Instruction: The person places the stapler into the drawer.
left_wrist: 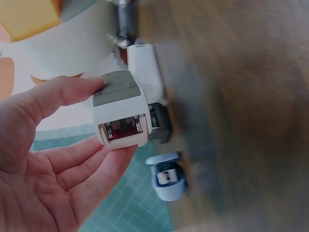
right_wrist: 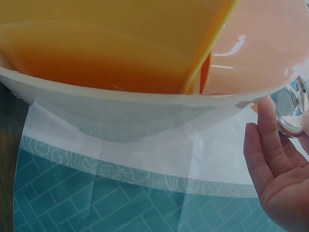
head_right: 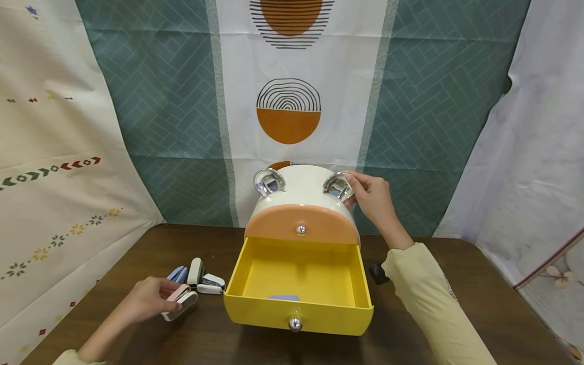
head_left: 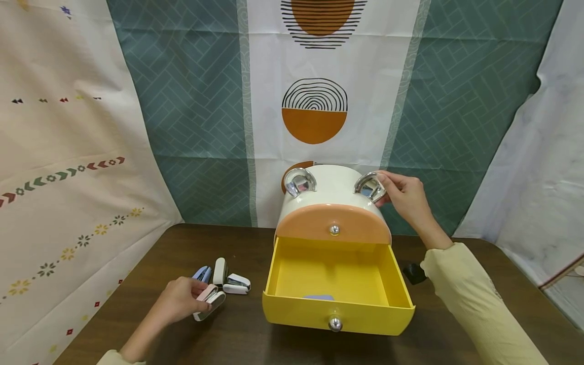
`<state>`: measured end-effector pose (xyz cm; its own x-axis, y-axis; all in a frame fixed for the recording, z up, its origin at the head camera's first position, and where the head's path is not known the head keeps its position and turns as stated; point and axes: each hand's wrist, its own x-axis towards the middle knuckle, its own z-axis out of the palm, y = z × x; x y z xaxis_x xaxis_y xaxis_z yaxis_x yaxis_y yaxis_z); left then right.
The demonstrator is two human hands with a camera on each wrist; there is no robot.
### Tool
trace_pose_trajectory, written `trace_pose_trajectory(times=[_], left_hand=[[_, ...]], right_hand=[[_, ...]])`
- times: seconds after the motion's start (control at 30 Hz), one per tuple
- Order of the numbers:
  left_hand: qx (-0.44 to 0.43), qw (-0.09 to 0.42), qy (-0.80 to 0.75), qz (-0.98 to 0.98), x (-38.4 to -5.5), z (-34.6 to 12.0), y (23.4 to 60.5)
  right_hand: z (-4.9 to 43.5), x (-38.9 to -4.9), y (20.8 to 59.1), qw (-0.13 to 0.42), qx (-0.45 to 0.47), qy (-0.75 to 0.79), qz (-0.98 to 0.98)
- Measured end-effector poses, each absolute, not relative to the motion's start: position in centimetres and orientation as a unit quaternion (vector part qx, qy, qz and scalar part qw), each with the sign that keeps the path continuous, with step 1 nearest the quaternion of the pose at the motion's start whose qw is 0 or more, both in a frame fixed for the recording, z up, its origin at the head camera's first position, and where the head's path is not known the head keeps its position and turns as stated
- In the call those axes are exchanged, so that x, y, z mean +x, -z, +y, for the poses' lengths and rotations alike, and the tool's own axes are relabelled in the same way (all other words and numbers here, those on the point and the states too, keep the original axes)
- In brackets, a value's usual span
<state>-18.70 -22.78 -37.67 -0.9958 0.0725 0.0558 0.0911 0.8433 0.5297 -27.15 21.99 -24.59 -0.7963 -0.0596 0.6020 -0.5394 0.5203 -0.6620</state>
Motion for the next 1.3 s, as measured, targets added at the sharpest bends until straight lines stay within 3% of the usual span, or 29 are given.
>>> trace_pose_trajectory(times=[0.87, 1.3], left_hand=[[-0.132, 0.134, 0.353, -0.916, -16.5, -18.6, 30.6], [-0.229, 0.113, 0.421, -0.87, -16.0, -15.0, 27.5]], right_hand=[[22.0, -27.1, 24.7, 0.266, 0.18, -0.453, -0.832], [22.0, -27.2, 24.7, 0.268, 0.176, -0.451, -0.833]])
